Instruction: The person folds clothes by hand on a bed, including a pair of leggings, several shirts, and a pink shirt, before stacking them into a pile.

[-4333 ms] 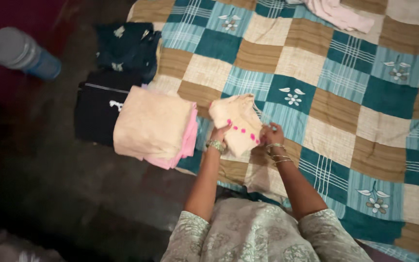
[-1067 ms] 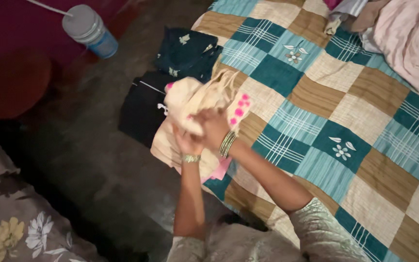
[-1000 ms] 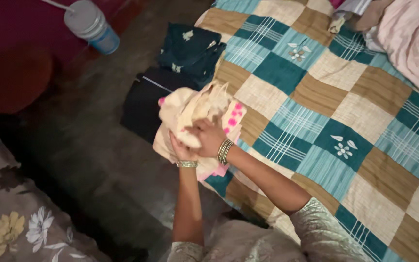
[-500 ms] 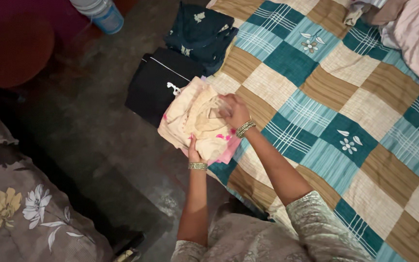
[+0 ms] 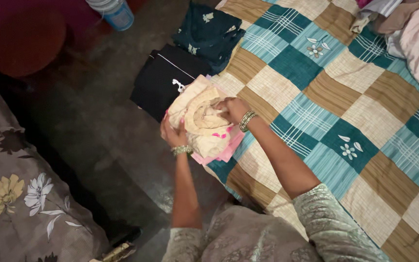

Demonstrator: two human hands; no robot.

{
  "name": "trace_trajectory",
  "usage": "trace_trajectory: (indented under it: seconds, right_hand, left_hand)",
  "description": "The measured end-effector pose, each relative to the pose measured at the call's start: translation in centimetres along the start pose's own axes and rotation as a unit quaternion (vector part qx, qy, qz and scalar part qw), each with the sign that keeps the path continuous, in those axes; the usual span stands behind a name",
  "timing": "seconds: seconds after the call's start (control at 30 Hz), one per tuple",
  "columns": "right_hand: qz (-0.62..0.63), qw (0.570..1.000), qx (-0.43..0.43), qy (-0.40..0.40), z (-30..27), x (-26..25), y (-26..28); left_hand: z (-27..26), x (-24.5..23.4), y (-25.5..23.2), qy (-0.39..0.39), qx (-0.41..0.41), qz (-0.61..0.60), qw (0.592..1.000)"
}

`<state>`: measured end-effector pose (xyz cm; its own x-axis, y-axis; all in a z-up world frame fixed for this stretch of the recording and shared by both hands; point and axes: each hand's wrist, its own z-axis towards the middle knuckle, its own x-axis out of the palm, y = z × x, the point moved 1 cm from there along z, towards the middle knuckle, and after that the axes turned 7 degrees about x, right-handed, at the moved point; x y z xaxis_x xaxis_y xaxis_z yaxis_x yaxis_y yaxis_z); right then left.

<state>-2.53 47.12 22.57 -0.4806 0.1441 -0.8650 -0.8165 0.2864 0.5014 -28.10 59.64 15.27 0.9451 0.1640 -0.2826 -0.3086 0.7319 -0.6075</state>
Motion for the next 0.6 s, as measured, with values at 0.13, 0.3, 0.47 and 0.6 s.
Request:
trace_trajectory:
  seconds: [0.13, 0.3, 0.47, 0.6]
  right_hand:
    - [0.133, 0.989, -0.025, 0.067, -0.9, -1.2, 1.1]
    - [-0.035, 0.997, -0.037, 0.058, -3.1, 1.3, -0.3]
    - [0.028, 0.996, -0.083, -0.031, -0.5, -0.8, -2.9]
    - [0.016, 0.961, 0.028, -0.275, -0.2, -2.6, -0.4]
  left_hand:
    - [5.7, 2.2, -0.7, 0.115, 0.115, 0.103, 0.981]
    - [10.5, 6.3, 0.9, 0.375, 0.072, 0.143, 0.913]
    - [13.4, 5.9, 1.4, 0.294, -0.104, 0.066, 0.948]
    - [10.7, 7.2, 0.9, 0.153, -0.100, 0.020, 0.983]
